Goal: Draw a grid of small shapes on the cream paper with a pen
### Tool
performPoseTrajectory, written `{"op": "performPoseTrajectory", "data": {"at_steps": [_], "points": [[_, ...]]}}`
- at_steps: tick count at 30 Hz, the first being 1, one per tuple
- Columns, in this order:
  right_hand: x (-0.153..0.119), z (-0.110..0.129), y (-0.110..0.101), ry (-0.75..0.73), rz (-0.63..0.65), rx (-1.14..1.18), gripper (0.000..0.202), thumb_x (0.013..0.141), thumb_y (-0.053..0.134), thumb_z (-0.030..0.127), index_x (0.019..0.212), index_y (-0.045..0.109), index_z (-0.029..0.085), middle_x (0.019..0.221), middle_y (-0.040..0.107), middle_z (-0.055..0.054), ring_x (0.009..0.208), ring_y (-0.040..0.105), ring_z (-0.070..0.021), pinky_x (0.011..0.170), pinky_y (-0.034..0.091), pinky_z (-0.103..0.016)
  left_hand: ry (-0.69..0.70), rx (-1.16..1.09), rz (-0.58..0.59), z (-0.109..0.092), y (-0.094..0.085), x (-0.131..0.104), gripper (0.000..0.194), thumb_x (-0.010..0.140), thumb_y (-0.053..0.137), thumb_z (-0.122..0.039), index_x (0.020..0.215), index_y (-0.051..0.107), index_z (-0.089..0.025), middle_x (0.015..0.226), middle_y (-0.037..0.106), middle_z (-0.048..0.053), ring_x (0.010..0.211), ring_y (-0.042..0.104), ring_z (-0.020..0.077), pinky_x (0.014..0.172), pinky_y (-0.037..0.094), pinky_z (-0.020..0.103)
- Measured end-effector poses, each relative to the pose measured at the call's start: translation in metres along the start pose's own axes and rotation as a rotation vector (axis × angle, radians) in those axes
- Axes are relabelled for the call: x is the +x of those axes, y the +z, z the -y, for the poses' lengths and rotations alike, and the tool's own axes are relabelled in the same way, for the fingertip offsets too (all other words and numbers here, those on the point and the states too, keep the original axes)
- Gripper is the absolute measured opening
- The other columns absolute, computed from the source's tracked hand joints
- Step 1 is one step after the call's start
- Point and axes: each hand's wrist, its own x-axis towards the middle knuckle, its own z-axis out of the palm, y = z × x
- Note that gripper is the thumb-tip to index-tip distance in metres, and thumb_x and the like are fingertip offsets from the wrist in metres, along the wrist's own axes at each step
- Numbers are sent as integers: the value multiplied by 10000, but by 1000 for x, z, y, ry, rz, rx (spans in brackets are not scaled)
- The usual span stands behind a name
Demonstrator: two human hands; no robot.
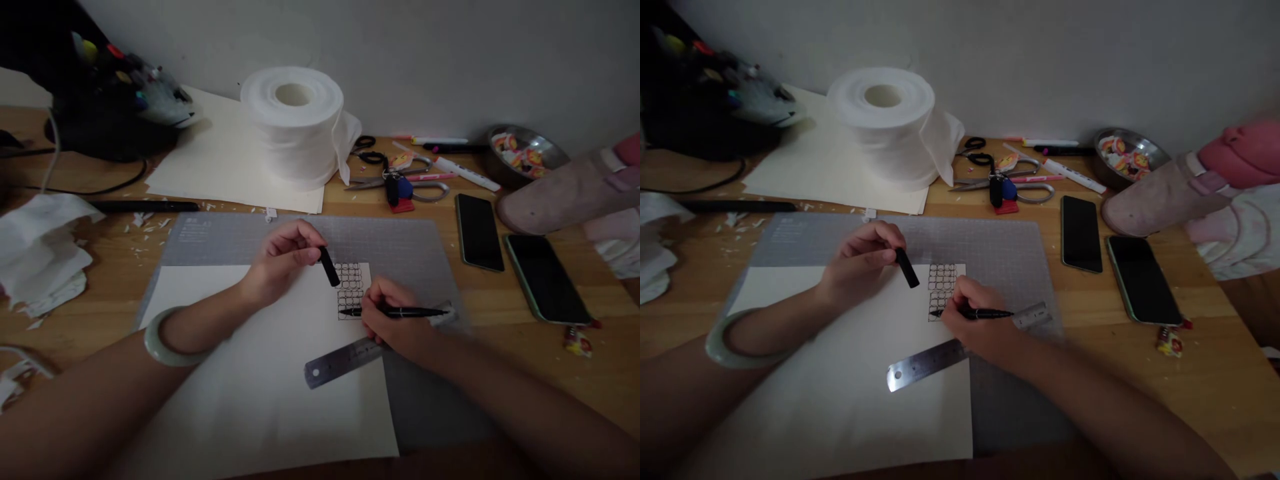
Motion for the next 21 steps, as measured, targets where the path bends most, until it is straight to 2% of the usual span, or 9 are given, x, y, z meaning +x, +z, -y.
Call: {"op": "performPoseTrajectory", "data": {"at_steps": [21], "points": [[1, 3, -2, -1, 45, -9, 209, 794, 528, 227, 647, 380, 216, 502, 520, 58, 412, 455, -72, 395, 314, -201, -19, 7, -12, 0, 0, -1, 156, 618, 799, -217, 705, 684, -158, 662, 577, -7, 580, 484, 77, 518, 387, 177]]}}
